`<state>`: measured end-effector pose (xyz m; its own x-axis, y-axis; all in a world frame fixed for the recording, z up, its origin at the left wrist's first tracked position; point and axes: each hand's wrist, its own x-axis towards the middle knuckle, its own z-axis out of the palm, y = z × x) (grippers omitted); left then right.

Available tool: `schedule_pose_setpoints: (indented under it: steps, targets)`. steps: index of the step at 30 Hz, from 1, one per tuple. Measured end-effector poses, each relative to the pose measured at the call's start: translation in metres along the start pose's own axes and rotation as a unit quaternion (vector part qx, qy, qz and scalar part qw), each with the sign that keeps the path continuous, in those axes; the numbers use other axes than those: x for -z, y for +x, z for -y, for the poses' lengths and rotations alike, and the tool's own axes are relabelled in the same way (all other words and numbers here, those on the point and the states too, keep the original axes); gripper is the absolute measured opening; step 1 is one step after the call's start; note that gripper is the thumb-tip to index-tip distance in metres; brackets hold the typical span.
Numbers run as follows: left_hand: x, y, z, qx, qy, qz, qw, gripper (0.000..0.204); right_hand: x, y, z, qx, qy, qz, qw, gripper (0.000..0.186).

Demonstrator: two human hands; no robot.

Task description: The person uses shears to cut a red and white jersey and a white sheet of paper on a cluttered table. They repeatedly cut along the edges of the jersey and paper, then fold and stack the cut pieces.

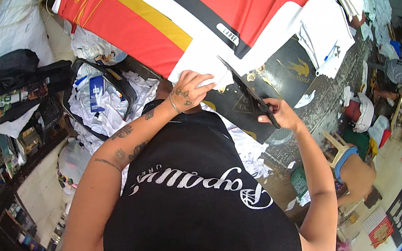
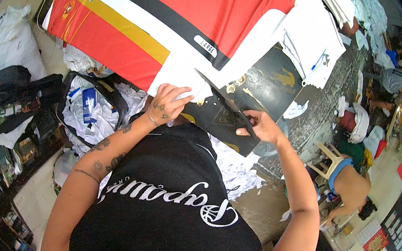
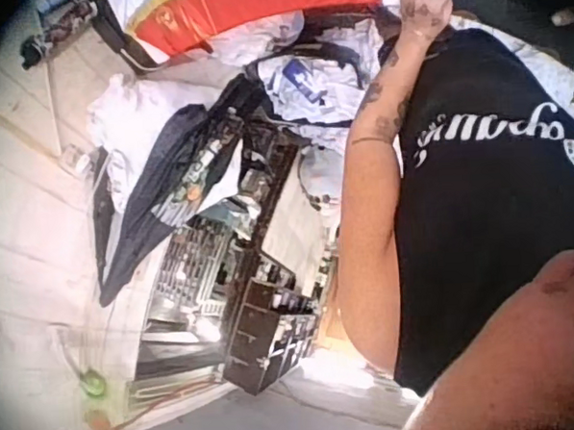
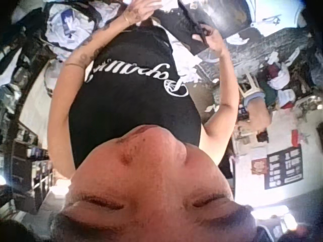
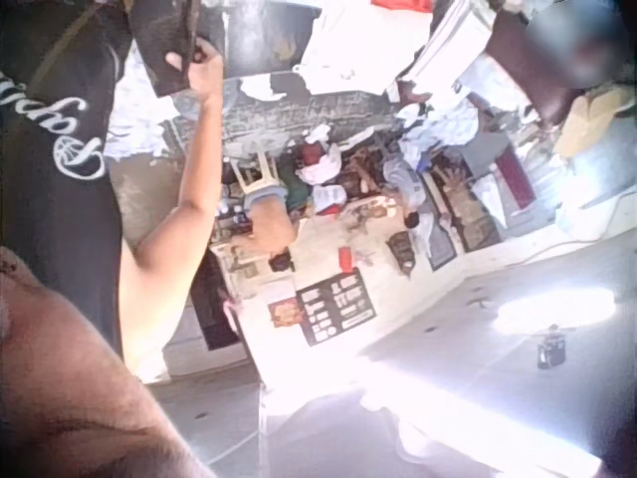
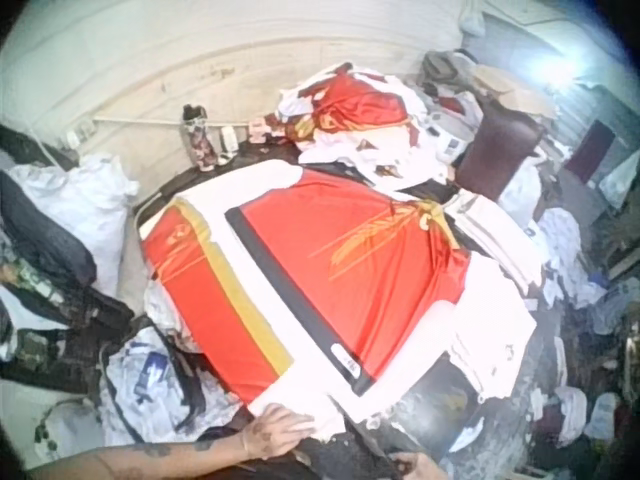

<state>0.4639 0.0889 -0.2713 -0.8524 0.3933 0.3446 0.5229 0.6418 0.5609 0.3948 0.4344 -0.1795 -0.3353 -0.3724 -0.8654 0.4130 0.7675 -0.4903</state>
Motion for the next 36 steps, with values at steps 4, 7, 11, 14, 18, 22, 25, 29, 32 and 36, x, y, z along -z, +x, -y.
schedule_pose_setpoints:
  steps: [4,7,11,14,18,22,25,29,32,36]
  targets:
    - [-0.007,-0.005,0.010,-0.030,-0.018,-0.007,0.999,0.038,-0.002,0.015,0.020,0.180,-0.011,-0.079,0.981,0.068]
    - [-0.011,-0.008,0.013,-0.031,-0.019,-0.008,0.999,0.036,0.004,0.027,0.033,0.006,-0.046,-0.059,0.997,0.075]
    - [-0.011,-0.007,0.015,-0.035,-0.044,-0.013,0.998,0.033,0.005,0.036,0.051,0.063,-0.029,-0.027,0.997,0.065]
    - [-0.008,-0.006,0.017,-0.037,-0.058,-0.020,0.997,0.031,0.004,0.046,0.070,0.076,-0.040,-0.053,0.995,0.062]
    - [-0.007,-0.009,0.014,-0.013,-0.126,0.000,0.992,0.033,0.003,0.064,0.095,0.052,-0.047,-0.028,0.997,0.064]
    - [0.023,-0.003,0.046,0.040,-0.136,-0.068,0.988,0.027,0.000,0.083,0.119,0.072,-0.064,-0.058,0.994,0.073]
    - [0.081,0.012,0.116,0.160,0.057,-0.183,0.968,0.017,-0.003,0.094,0.135,0.063,-0.082,-0.053,0.993,0.074]
    - [0.174,0.024,0.245,0.300,0.280,-0.255,0.876,0.028,-0.007,0.107,0.162,0.063,-0.063,-0.048,0.995,0.070]
    - [0.193,0.016,0.295,0.344,0.214,-0.266,0.875,0.060,-0.007,0.119,0.182,0.105,-0.043,-0.057,0.992,0.068]
    - [0.187,0.011,0.307,0.324,0.372,-0.224,0.841,0.041,-0.010,0.132,0.207,0.061,-0.070,-0.040,0.995,0.072]
